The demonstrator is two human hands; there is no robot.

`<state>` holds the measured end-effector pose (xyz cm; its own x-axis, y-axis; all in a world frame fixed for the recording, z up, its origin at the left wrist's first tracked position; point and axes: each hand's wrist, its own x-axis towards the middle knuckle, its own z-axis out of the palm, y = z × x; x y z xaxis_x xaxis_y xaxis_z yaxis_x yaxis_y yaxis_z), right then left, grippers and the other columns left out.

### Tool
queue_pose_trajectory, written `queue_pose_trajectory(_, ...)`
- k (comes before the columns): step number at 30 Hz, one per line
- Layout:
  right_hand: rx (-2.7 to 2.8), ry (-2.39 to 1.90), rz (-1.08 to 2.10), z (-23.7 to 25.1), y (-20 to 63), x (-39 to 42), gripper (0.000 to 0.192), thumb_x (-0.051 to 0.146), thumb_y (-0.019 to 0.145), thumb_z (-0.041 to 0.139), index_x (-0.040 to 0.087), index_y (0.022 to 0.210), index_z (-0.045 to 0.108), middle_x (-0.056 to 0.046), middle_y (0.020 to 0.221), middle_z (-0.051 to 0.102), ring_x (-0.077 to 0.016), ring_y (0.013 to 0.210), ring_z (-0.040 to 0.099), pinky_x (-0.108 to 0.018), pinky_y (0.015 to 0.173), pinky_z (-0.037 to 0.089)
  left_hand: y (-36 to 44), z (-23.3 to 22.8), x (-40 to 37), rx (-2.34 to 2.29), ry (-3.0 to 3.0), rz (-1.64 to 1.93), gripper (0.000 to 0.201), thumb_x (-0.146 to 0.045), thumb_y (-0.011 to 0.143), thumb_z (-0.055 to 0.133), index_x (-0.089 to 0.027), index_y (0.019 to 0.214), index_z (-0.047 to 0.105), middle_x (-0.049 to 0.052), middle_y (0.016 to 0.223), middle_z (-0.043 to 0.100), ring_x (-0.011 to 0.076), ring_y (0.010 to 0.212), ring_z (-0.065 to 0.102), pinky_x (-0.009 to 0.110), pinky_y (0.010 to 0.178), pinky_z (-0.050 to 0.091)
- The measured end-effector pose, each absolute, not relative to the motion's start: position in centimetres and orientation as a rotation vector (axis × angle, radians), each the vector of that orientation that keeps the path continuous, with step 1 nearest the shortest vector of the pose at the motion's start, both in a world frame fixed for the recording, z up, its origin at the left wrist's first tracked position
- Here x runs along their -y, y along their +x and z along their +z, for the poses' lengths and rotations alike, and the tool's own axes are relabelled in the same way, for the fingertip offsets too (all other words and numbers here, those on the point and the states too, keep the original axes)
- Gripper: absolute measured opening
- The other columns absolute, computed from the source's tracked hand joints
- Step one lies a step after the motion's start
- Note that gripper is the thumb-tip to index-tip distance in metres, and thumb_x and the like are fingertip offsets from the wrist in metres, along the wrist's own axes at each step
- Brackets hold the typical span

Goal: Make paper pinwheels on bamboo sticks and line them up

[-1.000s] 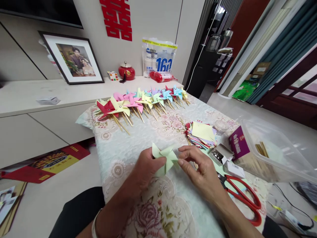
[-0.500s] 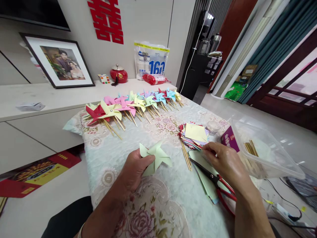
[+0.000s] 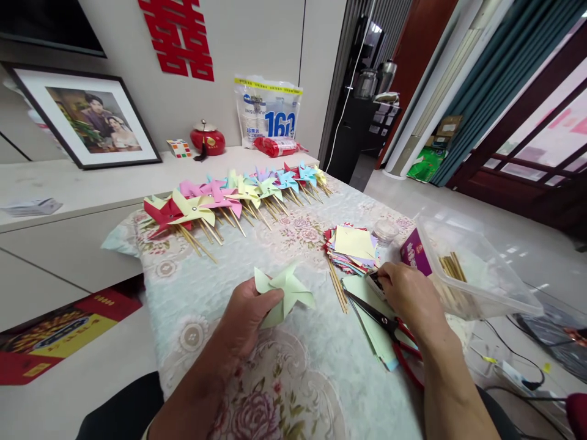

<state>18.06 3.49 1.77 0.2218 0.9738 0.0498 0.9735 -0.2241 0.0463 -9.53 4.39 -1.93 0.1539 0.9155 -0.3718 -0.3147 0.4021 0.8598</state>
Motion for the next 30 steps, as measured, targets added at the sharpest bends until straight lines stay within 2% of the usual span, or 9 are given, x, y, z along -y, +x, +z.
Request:
queue_pose_trajectory(9,-2.078,2.589,0.299,0.7,19.2,-2.0,0.023,0.021,0.095,0.050,0.020,0.098,0.073,-0.008,0.089,0.072,-0.0234,0.080,0.067,-0.029,0.062,0.035,-9.7,-2.5,-4.6,-1.099,0.701,0.999,0.023,-0.025,0.058,0.079,-0.015,0.074,0.066,0.000,0.062,0.069,0.0152,0.055,0.060,0.024,0.056,0.046)
queue_pose_trajectory(13,-2.057,2.402,0.152,1.4,18.9,-2.5,0.025,0.020,0.095,0.050,0.021,0.091,0.074,-0.008,0.086,0.071,-0.0219,0.077,0.067,-0.028,0.060,0.035,-9.6,-2.5,-4.7,-1.075,0.706,0.997,0.023,-0.025,0.058,0.079,-0.015,0.074,0.066,-0.001,0.062,0.068,0.0146,0.055,0.059,0.024,0.056,0.045)
queue_pose_trajectory(17,-1.988,2.235,0.051,1.7,18.5,-3.7,0.024,0.017,0.092,0.050,0.018,0.093,0.074,-0.011,0.096,0.072,-0.0223,0.082,0.069,-0.029,0.060,0.033,-9.4,-2.1,-4.7,-1.049,0.723,1.004,0.019,-0.023,0.059,0.076,-0.014,0.073,0.067,0.000,0.062,0.069,0.0152,0.056,0.060,0.024,0.054,0.045)
queue_pose_trajectory(25,-1.937,2.214,0.016,2.1,18.2,-4.9,0.023,0.012,0.087,0.051,0.017,0.085,0.074,-0.013,0.085,0.074,-0.0234,0.079,0.070,-0.029,0.060,0.033,-10.0,-2.1,-4.5,-1.030,0.721,1.034,0.018,-0.023,0.059,0.076,-0.014,0.072,0.066,0.000,0.058,0.069,0.0153,0.054,0.061,0.024,0.054,0.046)
queue_pose_trajectory(30,-1.902,2.228,0.021,1.7,18.1,-5.0,0.026,0.014,0.090,0.048,0.014,0.090,0.074,-0.017,0.092,0.075,-0.0269,0.085,0.071,-0.031,0.063,0.035,-10.4,-2.2,-4.3,-1.002,0.693,1.051,0.021,-0.024,0.057,0.078,-0.015,0.072,0.066,-0.001,0.058,0.068,0.0150,0.053,0.060,0.024,0.054,0.046)
